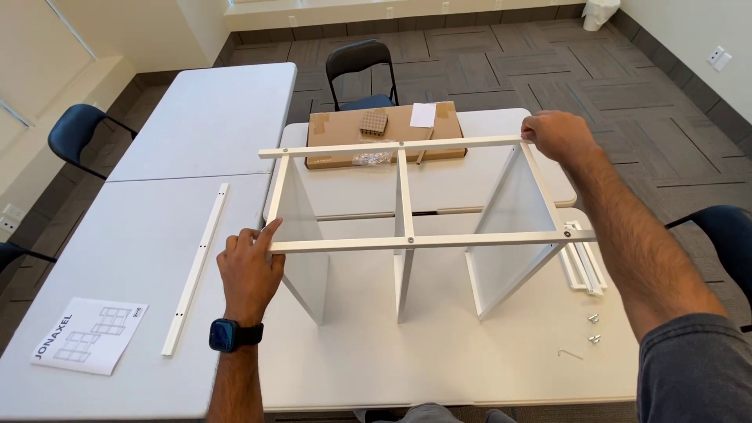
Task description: The person assembles a white modular shelving unit on a table. They connect white frame pieces to vertical panels, aligning holes and inserting screws to secure the joints. The person handles frame pieces, panels, and screws throughout the process.
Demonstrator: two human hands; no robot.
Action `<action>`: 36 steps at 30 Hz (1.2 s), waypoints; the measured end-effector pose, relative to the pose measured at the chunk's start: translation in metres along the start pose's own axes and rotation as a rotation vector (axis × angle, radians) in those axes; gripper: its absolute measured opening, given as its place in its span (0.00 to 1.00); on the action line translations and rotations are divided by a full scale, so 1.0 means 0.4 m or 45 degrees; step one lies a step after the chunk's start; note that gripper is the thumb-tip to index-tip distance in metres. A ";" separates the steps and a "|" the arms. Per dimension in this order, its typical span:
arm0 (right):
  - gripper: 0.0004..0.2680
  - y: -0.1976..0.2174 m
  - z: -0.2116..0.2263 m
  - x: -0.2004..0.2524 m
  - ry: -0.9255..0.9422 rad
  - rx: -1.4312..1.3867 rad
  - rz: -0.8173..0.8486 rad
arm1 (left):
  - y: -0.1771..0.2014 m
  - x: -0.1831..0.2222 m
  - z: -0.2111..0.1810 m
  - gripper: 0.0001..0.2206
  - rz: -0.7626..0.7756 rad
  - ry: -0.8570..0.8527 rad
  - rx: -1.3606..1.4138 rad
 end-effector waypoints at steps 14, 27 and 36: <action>0.12 0.006 0.068 0.018 0.172 0.410 0.036 | 0.010 0.011 0.029 0.24 -0.031 0.034 0.016; 0.13 -0.056 0.065 -0.018 0.111 0.500 0.232 | 0.016 0.008 0.009 0.23 -0.013 0.002 0.056; 0.14 -0.048 0.083 -0.010 0.119 0.444 0.248 | 0.020 0.013 0.021 0.23 -0.022 0.023 0.083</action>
Point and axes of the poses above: each hand's wrist, its own x-axis away from the middle knuckle, its own y-axis out of the back of the hand, z = x × y, the point moved 9 cm from there along -x, towards the middle knuckle, and after that the axes turned 12 degrees about -y, right-handed, at the moved point
